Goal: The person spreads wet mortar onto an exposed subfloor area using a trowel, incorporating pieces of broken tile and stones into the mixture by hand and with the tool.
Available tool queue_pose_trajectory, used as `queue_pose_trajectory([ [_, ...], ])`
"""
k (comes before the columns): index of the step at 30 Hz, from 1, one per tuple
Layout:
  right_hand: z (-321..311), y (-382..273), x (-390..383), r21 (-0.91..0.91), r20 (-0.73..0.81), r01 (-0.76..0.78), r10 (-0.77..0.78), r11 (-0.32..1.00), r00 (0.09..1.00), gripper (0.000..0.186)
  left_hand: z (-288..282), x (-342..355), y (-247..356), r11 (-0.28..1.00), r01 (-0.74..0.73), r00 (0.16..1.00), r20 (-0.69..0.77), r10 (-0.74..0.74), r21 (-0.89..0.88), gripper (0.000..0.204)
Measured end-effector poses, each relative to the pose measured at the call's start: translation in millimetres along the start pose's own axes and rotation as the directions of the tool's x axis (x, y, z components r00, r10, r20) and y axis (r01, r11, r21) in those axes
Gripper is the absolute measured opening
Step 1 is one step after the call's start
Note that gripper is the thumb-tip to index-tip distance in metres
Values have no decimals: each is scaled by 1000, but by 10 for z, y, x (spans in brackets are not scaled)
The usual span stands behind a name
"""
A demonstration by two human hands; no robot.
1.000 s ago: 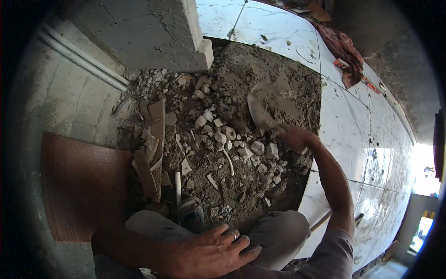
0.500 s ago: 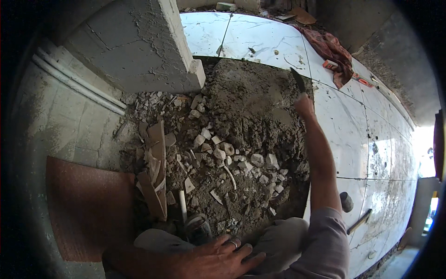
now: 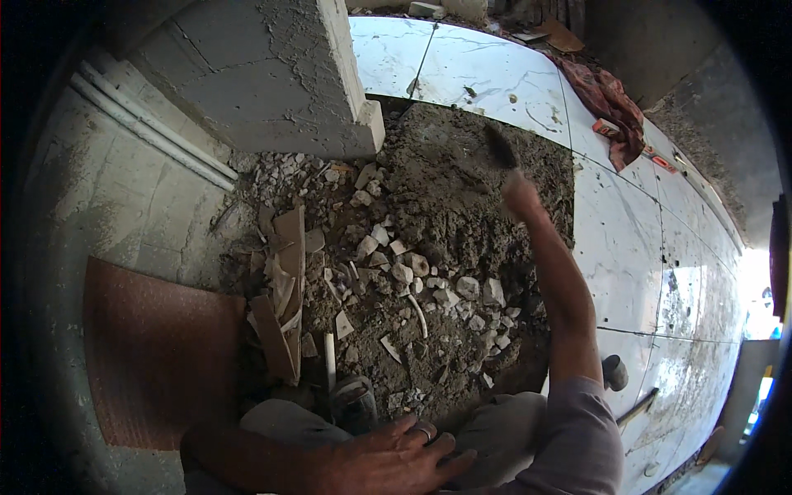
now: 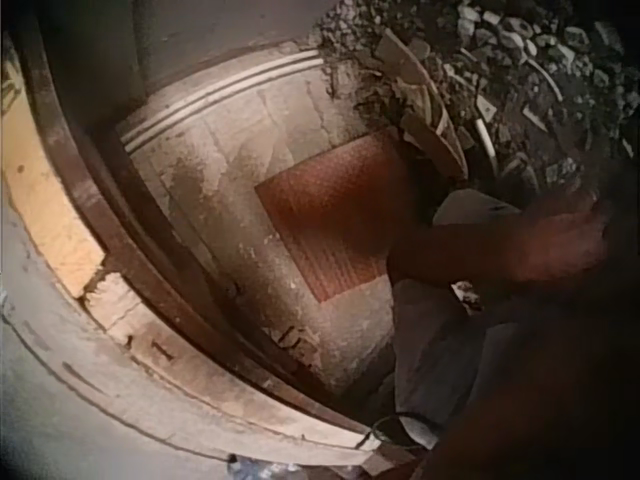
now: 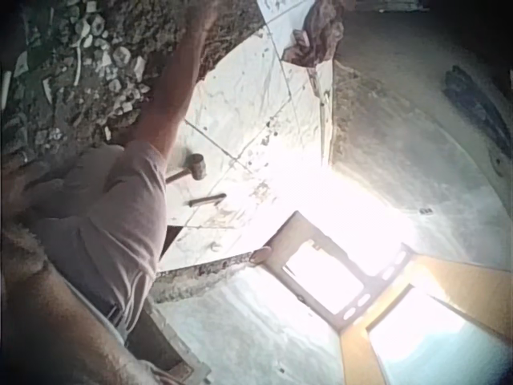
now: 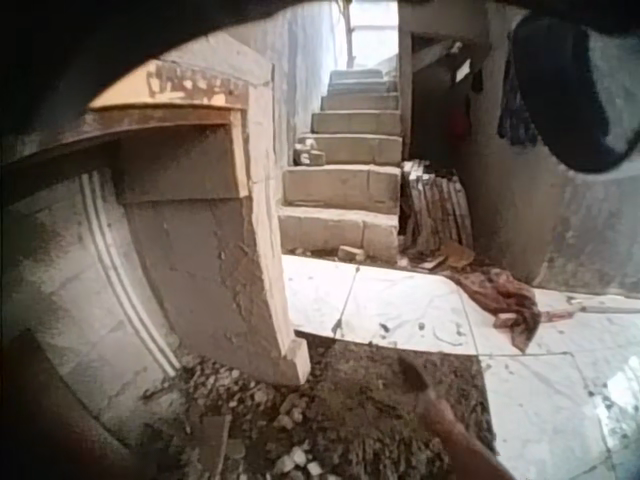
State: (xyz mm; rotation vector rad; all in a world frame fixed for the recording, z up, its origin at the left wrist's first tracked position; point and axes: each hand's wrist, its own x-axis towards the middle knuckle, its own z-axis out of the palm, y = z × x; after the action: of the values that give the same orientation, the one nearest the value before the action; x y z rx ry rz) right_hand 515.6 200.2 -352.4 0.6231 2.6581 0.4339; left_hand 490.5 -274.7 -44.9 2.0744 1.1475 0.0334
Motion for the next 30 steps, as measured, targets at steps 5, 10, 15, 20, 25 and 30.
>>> queue_pose_trajectory([
  [5,-148,-1009,-575,458,-43,80,-68,885,997,37,-244,-191,-43,974,27,994,105,-3,-224,55],
  [10,-428,-831,-178,561,-90,111,-73,821,993,48,253,-247,-13,997,-62,981,-187,51,-54,61],
  [15,-142,-379,591,367,-133,45,5,929,991,48,405,-280,-123,976,-213,898,-404,172,-57,61],
  [20,-603,-851,-271,562,203,66,-215,824,955,53,221,-395,-69,988,-131,849,-507,151,75,56],
  [25,-123,-513,-800,322,-207,244,-183,915,961,51,150,-55,-88,986,-67,998,-17,65,-156,60],
  [30,345,-1337,-1114,198,-110,274,-257,941,960,51,81,-47,-96,991,-118,992,-51,115,-69,57],
])
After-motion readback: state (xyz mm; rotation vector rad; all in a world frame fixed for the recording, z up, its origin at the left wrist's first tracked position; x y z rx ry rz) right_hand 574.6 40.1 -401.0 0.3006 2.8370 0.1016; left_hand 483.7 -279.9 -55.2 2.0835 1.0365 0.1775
